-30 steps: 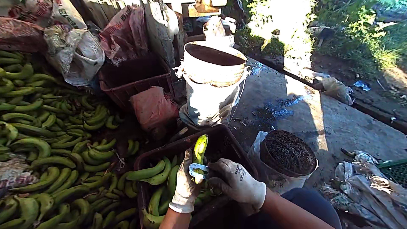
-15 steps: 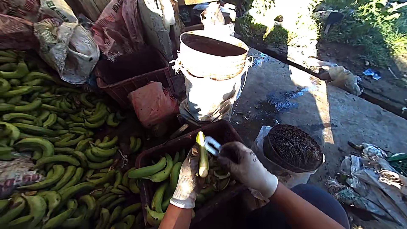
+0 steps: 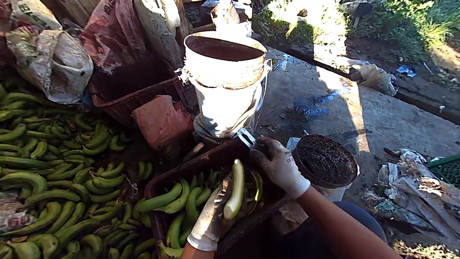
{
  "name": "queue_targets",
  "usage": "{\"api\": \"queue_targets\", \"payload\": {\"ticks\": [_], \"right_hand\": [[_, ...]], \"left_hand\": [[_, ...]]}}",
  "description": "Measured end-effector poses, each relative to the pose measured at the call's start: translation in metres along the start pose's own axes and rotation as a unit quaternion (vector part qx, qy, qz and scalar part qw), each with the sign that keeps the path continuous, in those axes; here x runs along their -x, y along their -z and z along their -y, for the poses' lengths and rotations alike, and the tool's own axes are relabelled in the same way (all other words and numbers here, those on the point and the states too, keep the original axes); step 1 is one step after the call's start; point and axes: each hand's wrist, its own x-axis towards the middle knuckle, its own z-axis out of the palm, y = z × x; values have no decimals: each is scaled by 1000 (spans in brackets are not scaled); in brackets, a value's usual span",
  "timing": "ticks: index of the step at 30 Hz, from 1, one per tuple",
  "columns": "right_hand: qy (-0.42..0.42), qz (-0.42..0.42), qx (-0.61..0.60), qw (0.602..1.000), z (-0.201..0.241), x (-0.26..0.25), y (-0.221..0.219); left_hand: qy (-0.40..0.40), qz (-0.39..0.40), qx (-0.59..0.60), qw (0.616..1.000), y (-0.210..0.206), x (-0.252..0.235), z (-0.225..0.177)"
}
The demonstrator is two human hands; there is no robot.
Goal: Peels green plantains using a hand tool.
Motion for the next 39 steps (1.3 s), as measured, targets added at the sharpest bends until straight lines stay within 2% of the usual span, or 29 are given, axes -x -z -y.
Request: {"api": "queue_targets", "payload": {"ticks": [2,5,6,8,11,13,16,18,19,21,23,27,31,34,36,39], "right_hand": [[19,11,-49,999,7,19,-2],[88,80,-79,990,17,55,-18],[111,113,-66,985,19,64,-24],[155,151,-29,976,19,73,-35],[199,126,-17,972,14,66,-42],[197,105,-26,975,11,50,-37],[147,87,-4,985,3,16,-27],[65,98,26,993,-8,-8,-23],[22,99,25,995,-12,-17,-20],[-35,88,6,995,-15,-21,-13],[-33,85,-6,996,-10,-11,-11],[75,76,-16,994,5,33,-28],[168,74,12,983,9,60,-48],[205,62,23,976,6,56,-52],[223,63,19,973,3,49,-49],[231,61,-2,971,-1,37,-41]], "left_hand": [[-84,-73,-47,993,-1,-7,0],[-226,-217,-181,932,0,-19,-5],[-254,-247,-182,917,1,-21,-8],[-278,-261,-115,917,4,-24,-13],[-283,-215,-95,930,6,-17,-17],[-250,-161,-150,943,3,-4,-17],[-96,-70,-160,980,2,8,-22],[-4,-36,-158,987,1,7,-23],[10,-28,-142,989,2,4,-22],[-19,-37,-93,995,10,-4,-20],[-87,-91,-42,991,14,-9,-18],[-186,-199,97,957,12,-21,-22],[-202,-217,164,941,13,-20,-26],[-202,-245,119,941,11,-18,-27],[-208,-256,38,943,6,-14,-28],[-192,-173,-101,961,6,-4,-28]]}}
